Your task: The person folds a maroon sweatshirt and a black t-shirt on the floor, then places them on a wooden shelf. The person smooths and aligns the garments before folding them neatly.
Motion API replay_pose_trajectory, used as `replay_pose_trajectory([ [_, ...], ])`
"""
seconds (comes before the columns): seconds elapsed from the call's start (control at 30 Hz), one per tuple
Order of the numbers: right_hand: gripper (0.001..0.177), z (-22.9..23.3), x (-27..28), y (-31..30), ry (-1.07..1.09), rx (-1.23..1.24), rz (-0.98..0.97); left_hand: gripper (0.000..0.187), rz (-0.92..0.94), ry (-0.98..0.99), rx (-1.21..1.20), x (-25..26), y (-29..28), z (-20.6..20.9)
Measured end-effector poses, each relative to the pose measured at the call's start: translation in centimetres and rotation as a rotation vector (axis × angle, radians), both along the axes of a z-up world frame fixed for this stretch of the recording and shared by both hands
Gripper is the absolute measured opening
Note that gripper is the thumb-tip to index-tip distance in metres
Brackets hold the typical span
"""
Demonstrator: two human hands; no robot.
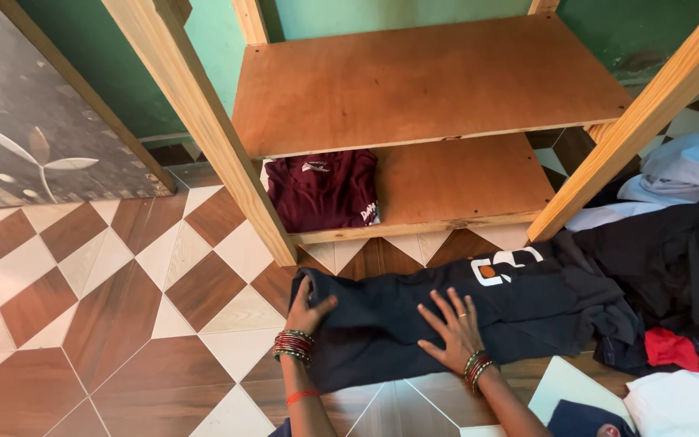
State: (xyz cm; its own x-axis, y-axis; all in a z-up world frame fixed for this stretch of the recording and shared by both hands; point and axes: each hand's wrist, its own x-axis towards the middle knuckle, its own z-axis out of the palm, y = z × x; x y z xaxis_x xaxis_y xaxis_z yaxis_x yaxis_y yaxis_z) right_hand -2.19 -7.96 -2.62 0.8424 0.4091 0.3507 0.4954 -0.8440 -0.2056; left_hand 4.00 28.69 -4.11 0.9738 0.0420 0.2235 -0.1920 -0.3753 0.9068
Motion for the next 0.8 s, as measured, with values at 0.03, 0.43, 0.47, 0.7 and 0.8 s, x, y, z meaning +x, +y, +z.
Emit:
replay_pose_trajectory([
  [0.03, 0.072, -0.4, -0.4, 0.3, -0.019, 0.005, 0.050, 0.081, 0.045, 0.148, -0.146, -0.7, 0.1, 0.1],
  [0.43, 0.024, 0.5, -1.4, 2.4, 0.023, 0.177, 0.222, 0.093, 0.224, 0.855, 0.071, -7.1, 6.4, -0.3],
  [0.47, 0.022, 0.9, -1.5, 2.3, 0.087, 0.164, 0.240, 0.095, 0.255, 0.881, 0.016, -7.1, 6.3, -0.8],
  [0.7, 0.007, 0.7, 1.8, 3.2, 0.029, 0.464, -0.130, 0.089, 0.671, 0.723, 0.288, -1.9, 2.4, -1.7],
  [0.8, 0.033, -0.7, 5.0, 1.9, 0.050, 0.277, -0.268, 0.081, 0.823, 0.622, 0.649, -0.5, -1.2, -2.5],
])
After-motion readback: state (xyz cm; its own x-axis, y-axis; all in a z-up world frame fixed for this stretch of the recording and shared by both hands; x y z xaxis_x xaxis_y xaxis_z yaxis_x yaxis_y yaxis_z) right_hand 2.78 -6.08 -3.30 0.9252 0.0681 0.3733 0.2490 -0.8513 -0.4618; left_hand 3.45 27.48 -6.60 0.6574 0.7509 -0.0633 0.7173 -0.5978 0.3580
